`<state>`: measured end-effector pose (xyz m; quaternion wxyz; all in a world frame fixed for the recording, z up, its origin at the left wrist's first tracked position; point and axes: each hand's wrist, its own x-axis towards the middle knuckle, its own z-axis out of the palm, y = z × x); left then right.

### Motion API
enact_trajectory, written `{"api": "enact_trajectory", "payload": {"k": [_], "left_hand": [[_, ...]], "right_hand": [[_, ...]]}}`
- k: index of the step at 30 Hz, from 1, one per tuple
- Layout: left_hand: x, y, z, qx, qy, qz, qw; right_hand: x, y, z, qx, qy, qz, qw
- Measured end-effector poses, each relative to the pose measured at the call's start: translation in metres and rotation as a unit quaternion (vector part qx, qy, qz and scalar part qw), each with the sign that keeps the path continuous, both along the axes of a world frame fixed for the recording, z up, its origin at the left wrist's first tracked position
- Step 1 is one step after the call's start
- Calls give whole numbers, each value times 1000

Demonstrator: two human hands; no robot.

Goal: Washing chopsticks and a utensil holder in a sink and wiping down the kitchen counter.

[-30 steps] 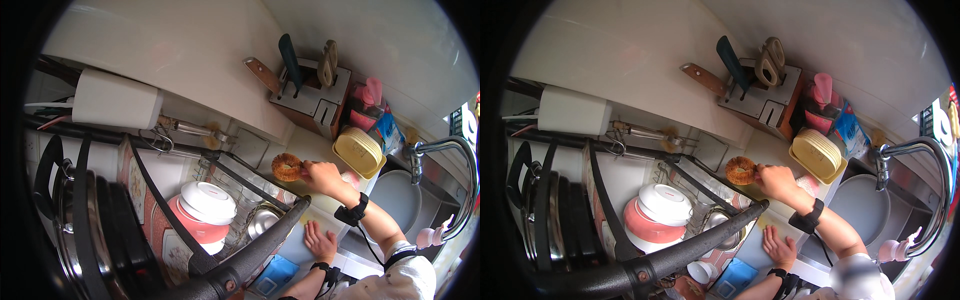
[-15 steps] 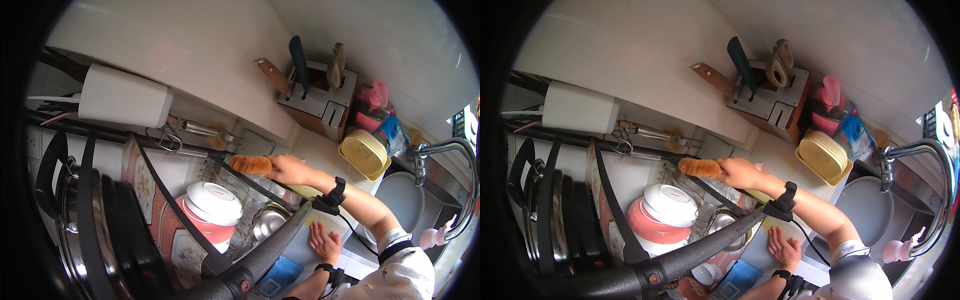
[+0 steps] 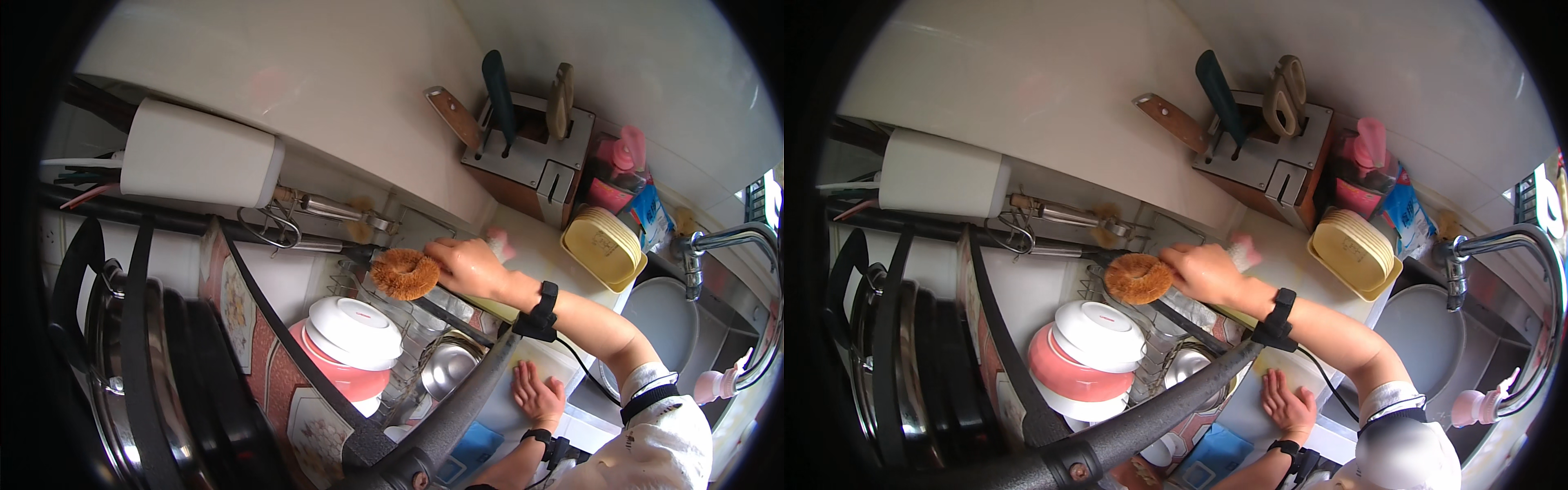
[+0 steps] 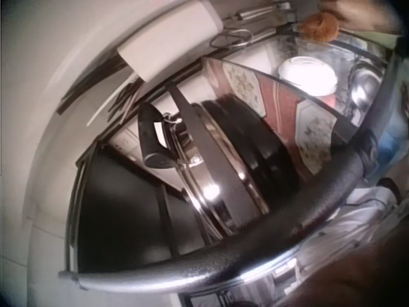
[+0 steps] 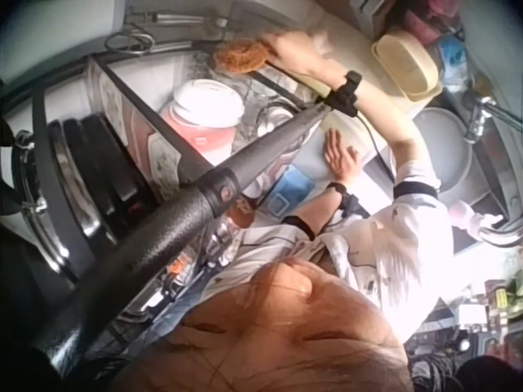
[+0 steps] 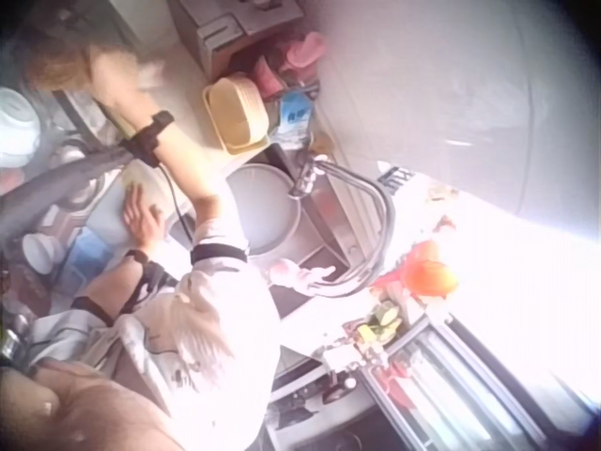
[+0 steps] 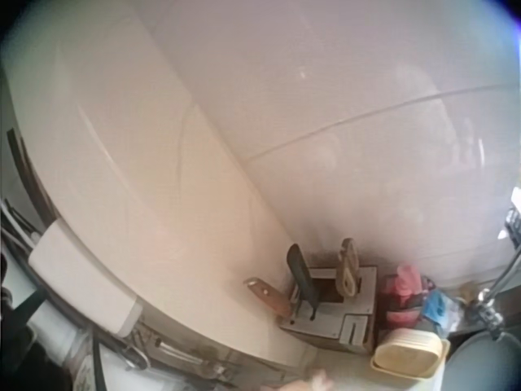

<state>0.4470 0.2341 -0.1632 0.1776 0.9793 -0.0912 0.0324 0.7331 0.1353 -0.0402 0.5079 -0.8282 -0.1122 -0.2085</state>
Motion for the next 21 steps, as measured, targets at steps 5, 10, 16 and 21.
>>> {"api": "enact_trajectory", "payload": {"k": [5,10,16,21], "left_hand": [[-1,1,-1,1,-2,0,1000],[-2,-1,-1,0,11,2,1000],[0,1,3,0,11,7,1000],[0,-2,3,9,7,0,1000]], "right_hand": [[18,9,41,-17,-30,-52,998],[31,12,66,-24,-50,-46,997],[45,16,109,0,-136,-26,990],[66,20,137,39,-154,-16,987]]}}
